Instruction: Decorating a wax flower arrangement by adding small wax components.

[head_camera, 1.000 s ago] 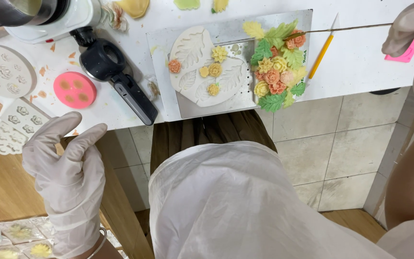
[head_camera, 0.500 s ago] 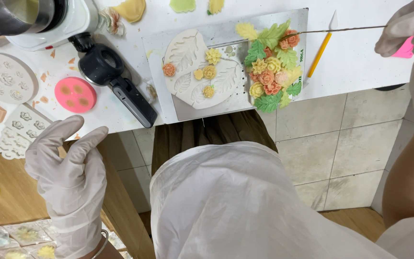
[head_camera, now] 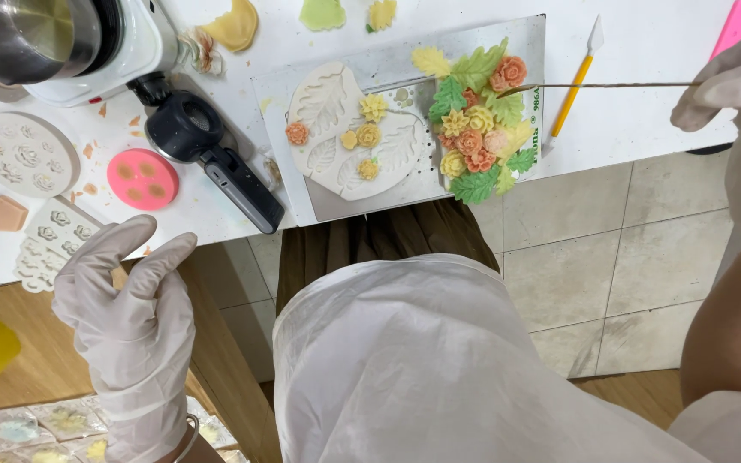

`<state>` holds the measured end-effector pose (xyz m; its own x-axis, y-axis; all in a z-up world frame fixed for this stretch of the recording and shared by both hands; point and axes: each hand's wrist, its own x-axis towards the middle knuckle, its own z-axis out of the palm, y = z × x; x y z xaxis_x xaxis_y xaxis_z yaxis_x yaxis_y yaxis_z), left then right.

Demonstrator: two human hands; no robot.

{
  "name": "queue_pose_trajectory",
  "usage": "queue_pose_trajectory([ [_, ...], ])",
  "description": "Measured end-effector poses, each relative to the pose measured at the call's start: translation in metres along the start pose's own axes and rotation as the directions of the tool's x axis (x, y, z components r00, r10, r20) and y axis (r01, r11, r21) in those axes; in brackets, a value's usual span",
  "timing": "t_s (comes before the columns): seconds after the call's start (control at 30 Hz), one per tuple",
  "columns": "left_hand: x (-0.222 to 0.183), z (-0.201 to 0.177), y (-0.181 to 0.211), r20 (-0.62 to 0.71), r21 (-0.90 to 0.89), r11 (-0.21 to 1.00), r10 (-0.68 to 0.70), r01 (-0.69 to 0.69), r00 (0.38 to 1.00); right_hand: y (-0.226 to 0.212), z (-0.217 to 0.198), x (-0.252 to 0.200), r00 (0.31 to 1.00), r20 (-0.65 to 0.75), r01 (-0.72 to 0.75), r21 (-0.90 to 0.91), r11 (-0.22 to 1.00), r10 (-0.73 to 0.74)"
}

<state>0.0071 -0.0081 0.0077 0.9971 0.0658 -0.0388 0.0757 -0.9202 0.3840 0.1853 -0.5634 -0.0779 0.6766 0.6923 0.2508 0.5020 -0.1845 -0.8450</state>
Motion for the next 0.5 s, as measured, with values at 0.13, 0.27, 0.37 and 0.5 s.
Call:
queue_pose_trajectory([
  [0.13,0.001,0.002,0.0,0.01,-0.034,0.999,-0.008,0.008,1.0,-0.022,0.014,-0.002,1.0,-0.018,-0.01,-0.022,1.0,0.01],
  [0.27,0.0,0.0,0.007,-0.008,0.012,1.0,-0.01,0.01,1.0,-0.023,0.018,-0.014,0.972,-0.127,-0.198,0.026,0.98,0.199],
  [0.37,-0.006,0.003,-0.001,0.001,0.004,1.0,-0.016,0.016,1.0,-0.014,0.016,-0.02,0.966,-0.126,-0.223,0.041,0.974,0.226],
  [0.5,-0.01,0.003,-0.004,0.007,-0.013,1.0,-0.024,0.024,1.0,-0.004,0.014,-0.021,0.978,-0.131,-0.161,0.008,0.987,0.161],
])
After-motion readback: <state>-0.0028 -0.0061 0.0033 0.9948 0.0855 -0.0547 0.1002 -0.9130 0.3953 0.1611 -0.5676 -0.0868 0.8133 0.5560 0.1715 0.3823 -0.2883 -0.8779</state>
